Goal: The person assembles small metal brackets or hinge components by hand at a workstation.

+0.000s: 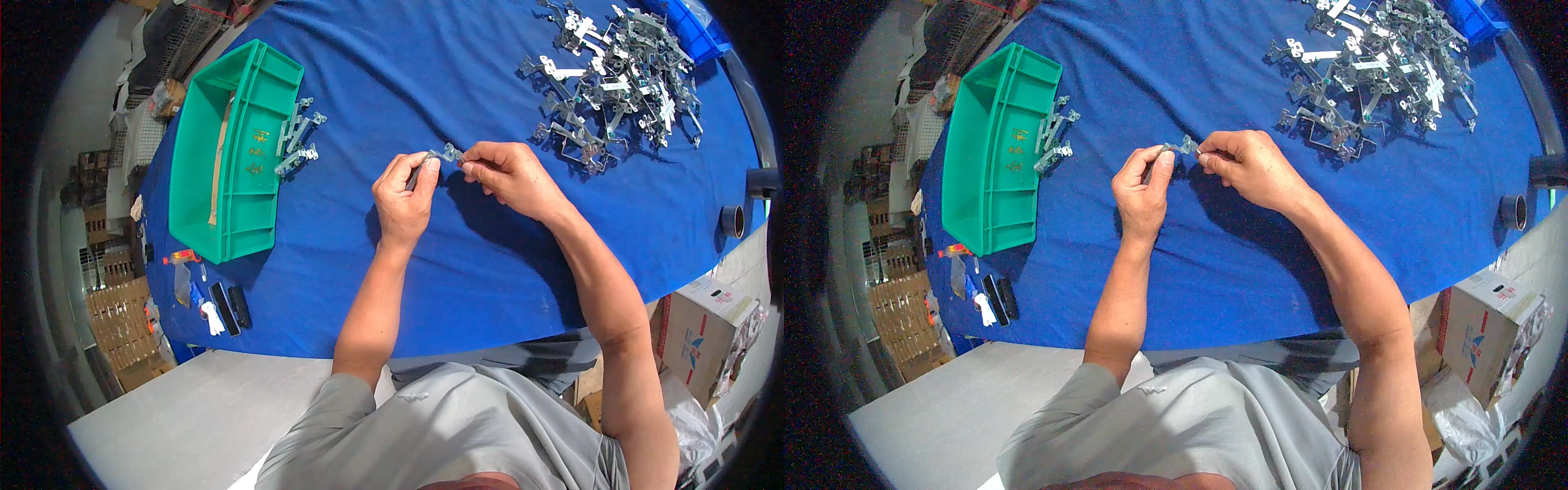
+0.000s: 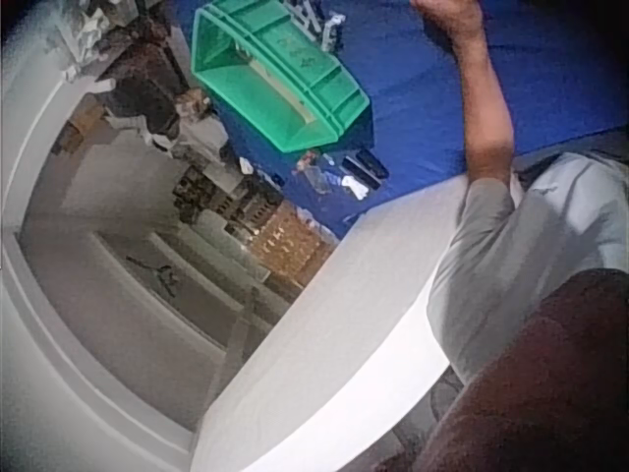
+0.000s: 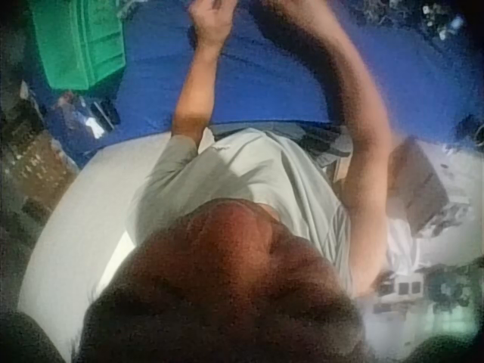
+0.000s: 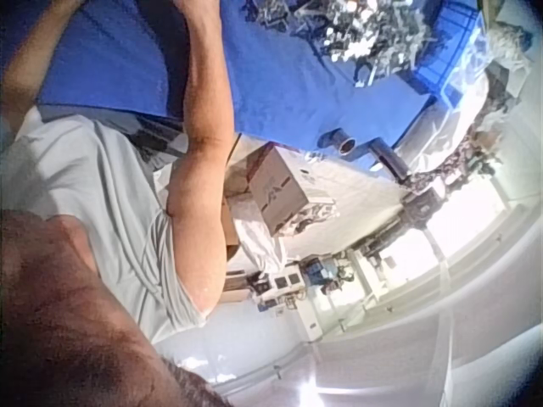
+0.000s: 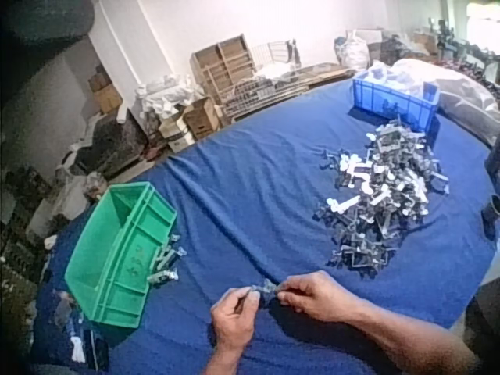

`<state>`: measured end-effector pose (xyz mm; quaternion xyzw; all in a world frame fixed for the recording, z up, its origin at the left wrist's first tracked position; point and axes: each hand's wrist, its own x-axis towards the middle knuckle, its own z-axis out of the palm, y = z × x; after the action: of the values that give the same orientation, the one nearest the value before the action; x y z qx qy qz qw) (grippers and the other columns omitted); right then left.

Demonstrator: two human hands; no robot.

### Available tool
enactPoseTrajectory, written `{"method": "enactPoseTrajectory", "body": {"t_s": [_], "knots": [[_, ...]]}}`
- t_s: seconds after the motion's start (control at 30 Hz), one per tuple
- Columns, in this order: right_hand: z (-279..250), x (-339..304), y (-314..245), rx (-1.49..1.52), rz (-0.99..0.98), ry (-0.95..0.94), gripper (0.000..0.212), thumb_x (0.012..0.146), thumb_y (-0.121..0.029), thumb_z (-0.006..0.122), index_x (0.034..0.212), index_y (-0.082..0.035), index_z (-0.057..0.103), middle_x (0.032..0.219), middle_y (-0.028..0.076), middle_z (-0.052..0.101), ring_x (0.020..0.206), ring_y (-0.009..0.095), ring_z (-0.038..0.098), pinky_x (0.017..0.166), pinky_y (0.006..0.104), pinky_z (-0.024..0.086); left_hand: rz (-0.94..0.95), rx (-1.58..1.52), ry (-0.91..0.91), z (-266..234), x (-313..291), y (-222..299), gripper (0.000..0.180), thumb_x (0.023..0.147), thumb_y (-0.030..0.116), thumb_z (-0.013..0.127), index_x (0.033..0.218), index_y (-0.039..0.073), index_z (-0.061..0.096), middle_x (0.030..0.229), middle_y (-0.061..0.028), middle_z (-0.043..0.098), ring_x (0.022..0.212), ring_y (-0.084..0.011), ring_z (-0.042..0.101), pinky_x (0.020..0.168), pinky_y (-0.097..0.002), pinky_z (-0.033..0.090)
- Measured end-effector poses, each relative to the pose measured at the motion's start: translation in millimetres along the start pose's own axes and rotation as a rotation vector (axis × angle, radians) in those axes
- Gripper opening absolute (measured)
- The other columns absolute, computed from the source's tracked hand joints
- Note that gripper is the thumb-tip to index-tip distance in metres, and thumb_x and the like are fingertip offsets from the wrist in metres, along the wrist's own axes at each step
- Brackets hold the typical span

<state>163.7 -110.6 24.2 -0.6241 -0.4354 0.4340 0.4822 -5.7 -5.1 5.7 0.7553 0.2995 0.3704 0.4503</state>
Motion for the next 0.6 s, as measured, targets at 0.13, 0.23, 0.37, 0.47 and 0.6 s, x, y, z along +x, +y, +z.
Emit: {"method": "enactPoseTrajectory", "body": {"t_s": [0.13, 0.23, 0.37, 0.47, 0.6], "knots": [[1, 0, 9, -0.002, 0.011, 0.045, 0.018, 0.097, -0.016, 0.063, 0.100, 0.001, 0.065, 0.071, 0.004, 0.063, 0.061, 0.010, 0.059, 0.055, 0.0277, 0.050, 0.025, 0.052, -0.030, 3, 1, 4, 0.010, 0.092, 0.007, 0.070, 0.096, -0.003, 0.071, 0.084, -0.0028, 0.067, 0.076, -0.0071, 0.058, 0.067, -0.0236, 0.047], [5, 1, 9, 0.107, -0.073, 0.080, 0.016, 0.096, -0.015, 0.064, 0.099, 0.001, 0.063, 0.073, 0.004, 0.062, 0.061, 0.010, 0.060, 0.053, 0.0278, 0.050, 0.052, 0.058, -0.021, 2, 1, 5, 0.010, 0.091, 0.006, 0.070, 0.096, -0.002, 0.071, 0.082, -0.0036, 0.067, 0.073, -0.0076, 0.058, 0.064, -0.0241, 0.046], [6, 1, 5, 0.086, -0.063, 0.063, 0.014, 0.096, -0.013, 0.064, 0.101, 0.001, 0.063, 0.078, 0.005, 0.062, 0.063, 0.011, 0.059, 0.054, 0.0283, 0.050, 0.086, 0.100, -0.073, 1, 1, 8, 0.009, 0.090, 0.005, 0.071, 0.096, -0.002, 0.071, 0.080, -0.0037, 0.066, 0.071, -0.0078, 0.057, 0.062, -0.0244, 0.045], [4, 4, 12, -0.056, -0.261, 0.169, 0.014, 0.097, -0.013, 0.063, 0.101, 0.001, 0.064, 0.079, 0.005, 0.062, 0.062, 0.011, 0.058, 0.055, 0.0274, 0.049, 0.104, 0.101, -0.086, 4, 1, 8, 0.009, 0.089, 0.004, 0.071, 0.095, -0.002, 0.071, 0.079, -0.0035, 0.065, 0.070, -0.0077, 0.057, 0.061, -0.0243, 0.045], [-2, 2, 3, 0.140, -0.141, 0.271, 0.016, 0.097, -0.015, 0.062, 0.097, 0.001, 0.066, 0.080, 0.004, 0.065, 0.061, 0.009, 0.058, 0.054, 0.0269, 0.047, 0.072, 0.085, -0.034, 4, 1, 5, 0.008, 0.090, 0.004, 0.071, 0.095, -0.002, 0.071, 0.080, -0.0026, 0.065, 0.072, -0.0070, 0.057, 0.063, -0.0238, 0.045]]}}
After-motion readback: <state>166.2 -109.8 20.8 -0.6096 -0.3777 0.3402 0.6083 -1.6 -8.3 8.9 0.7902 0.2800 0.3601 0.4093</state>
